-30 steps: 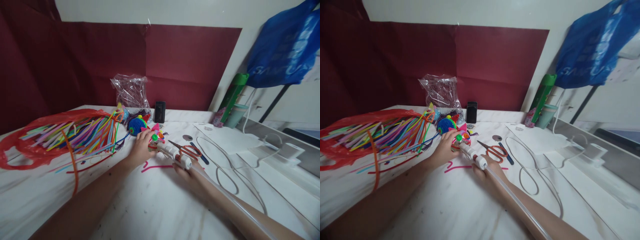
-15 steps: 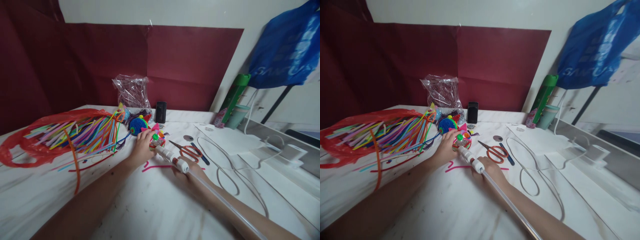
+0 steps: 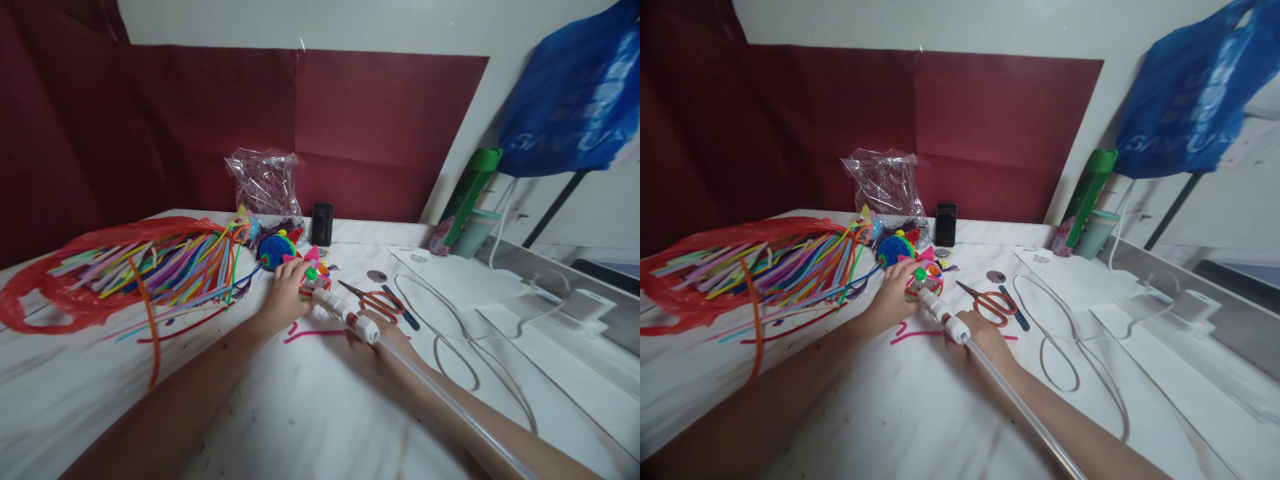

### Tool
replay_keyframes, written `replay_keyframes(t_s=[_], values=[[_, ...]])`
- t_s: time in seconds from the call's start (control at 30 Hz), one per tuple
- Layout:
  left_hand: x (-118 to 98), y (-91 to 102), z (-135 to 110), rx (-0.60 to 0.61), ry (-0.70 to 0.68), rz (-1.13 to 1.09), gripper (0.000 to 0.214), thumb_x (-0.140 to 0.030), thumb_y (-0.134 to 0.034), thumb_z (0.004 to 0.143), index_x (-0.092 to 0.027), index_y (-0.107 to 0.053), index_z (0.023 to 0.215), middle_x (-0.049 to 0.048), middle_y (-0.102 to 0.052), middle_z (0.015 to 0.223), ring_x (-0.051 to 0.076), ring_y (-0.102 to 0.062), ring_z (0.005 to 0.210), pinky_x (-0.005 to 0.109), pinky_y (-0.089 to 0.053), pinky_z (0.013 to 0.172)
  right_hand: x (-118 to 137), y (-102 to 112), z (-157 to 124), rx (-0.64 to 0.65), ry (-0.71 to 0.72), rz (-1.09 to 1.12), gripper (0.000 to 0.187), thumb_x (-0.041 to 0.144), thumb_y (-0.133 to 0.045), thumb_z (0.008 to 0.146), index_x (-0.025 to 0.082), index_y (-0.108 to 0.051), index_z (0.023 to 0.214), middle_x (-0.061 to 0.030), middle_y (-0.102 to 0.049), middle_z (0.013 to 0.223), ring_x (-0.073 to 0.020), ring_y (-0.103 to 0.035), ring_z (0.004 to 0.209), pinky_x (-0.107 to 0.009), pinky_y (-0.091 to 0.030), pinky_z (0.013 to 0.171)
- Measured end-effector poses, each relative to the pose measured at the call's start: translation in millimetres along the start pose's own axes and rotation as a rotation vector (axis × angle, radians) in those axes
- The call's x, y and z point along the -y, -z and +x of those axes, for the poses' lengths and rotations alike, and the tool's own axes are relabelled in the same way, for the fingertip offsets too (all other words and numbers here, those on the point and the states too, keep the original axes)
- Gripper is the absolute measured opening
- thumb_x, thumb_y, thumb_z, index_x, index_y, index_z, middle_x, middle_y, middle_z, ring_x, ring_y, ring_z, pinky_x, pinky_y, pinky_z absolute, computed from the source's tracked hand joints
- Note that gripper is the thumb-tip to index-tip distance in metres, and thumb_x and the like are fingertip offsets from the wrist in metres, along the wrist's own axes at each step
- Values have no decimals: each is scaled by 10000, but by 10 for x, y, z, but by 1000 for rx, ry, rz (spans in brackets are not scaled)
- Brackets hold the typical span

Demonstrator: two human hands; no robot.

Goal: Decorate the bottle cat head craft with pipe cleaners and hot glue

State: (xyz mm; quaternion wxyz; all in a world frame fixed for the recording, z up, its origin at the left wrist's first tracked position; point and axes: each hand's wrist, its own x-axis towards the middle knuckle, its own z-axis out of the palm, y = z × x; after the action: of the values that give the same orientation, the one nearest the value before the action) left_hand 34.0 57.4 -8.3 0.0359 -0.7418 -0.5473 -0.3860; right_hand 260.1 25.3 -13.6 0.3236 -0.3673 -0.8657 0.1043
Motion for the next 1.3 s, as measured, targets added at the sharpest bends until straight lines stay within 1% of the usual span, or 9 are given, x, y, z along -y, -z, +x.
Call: replay_keyframes(t_s=[0.17, 0.5, 0.7, 0.77, 0.87, 0.97, 1.17, 1.23, 1.3], values=[[9, -6, -2, -7, -3, 0, 692, -183, -717, 653, -255, -486, 1301, 93, -484, 1357, 331, -415, 1283, 502, -369, 1072, -10, 35, 6, -42, 2, -15, 146, 247, -491, 863, 215, -478, 722, -14, -560, 690, -161, -547, 598, -260, -405, 541], [11, 21, 5, 23, 9, -9, 705, -242, -759, 662, -233, -467, 1304, 101, -471, 1381, 320, -393, 1305, 479, -350, 1092, 11, 89, -8, -15, -11, -24, 137, 261, -460, 878, 213, -491, 754, -30, -583, 732, -187, -576, 673, -279, -436, 593], [56, 58, 16, -1, 50, -61, 674, -230, -752, 645, -246, -479, 1262, 90, -491, 1337, 314, -422, 1287, 471, -365, 1083, -62, 191, 18, -176, -93, 11, 145, 312, -476, 872, 220, -530, 773, -22, -604, 719, -192, -587, 652, -288, -444, 605], [82, 59, 16, -29, 86, -88, 657, -223, -743, 643, -238, -480, 1246, 91, -498, 1314, 299, -451, 1263, 452, -377, 1075, -205, 284, 79, -155, -192, -61, 159, 333, -464, 877, 217, -547, 808, -28, -621, 718, -198, -595, 634, -286, -426, 579], [118, 56, 16, -66, 126, -132, 646, -208, -735, 635, -231, -479, 1228, 83, -504, 1288, 277, -474, 1245, 428, -383, 1071, -471, 419, 181, -37, -419, -299, 147, 320, -494, 874, 197, -563, 914, -73, -663, 834, -227, -634, 721, -286, -403, 590], [150, 89, 22, -78, 171, -159, 655, -212, -737, 620, -230, -485, 1224, 76, -518, 1267, 269, -503, 1212, 412, -404, 1048, -686, 470, 241, 84, -541, -520, 149, 276, -508, 874, 158, -570, 941, -138, -661, 976, -245, -649, 831, -286, -382, 605], [220, 326, 73, -12, 270, -274, 675, -275, -746, 635, -248, -478, 1254, 68, -533, 1276, 251, -545, 1170, 383, -435, 1003, -873, 576, 213, 224, -574, -564, 240, 285, -532, 847, 129, -641, 992, -159, -683, 1031, -273, -646, 924, -311, -420, 710], [235, 397, 91, -9, 289, -308, 683, -284, -750, 631, -242, -478, 1256, 72, -527, 1284, 249, -543, 1175, 380, -429, 1012, -832, 641, 220, 199, -547, -571, 262, 287, -557, 827, 141, -663, 1016, -155, -690, 1055, -298, -622, 995, -332, -430, 767], [248, 436, 105, -17, 308, -332, 693, -284, -754, 623, -225, -479, 1257, 80, -531, 1273, 248, -543, 1174, 378, -427, 1014, -695, 630, 258, 99, -479, -534, 256, 266, -555, 826, 147, -680, 1014, -146, -693, 1056, -292, -608, 1016, -341, -437, 810]])
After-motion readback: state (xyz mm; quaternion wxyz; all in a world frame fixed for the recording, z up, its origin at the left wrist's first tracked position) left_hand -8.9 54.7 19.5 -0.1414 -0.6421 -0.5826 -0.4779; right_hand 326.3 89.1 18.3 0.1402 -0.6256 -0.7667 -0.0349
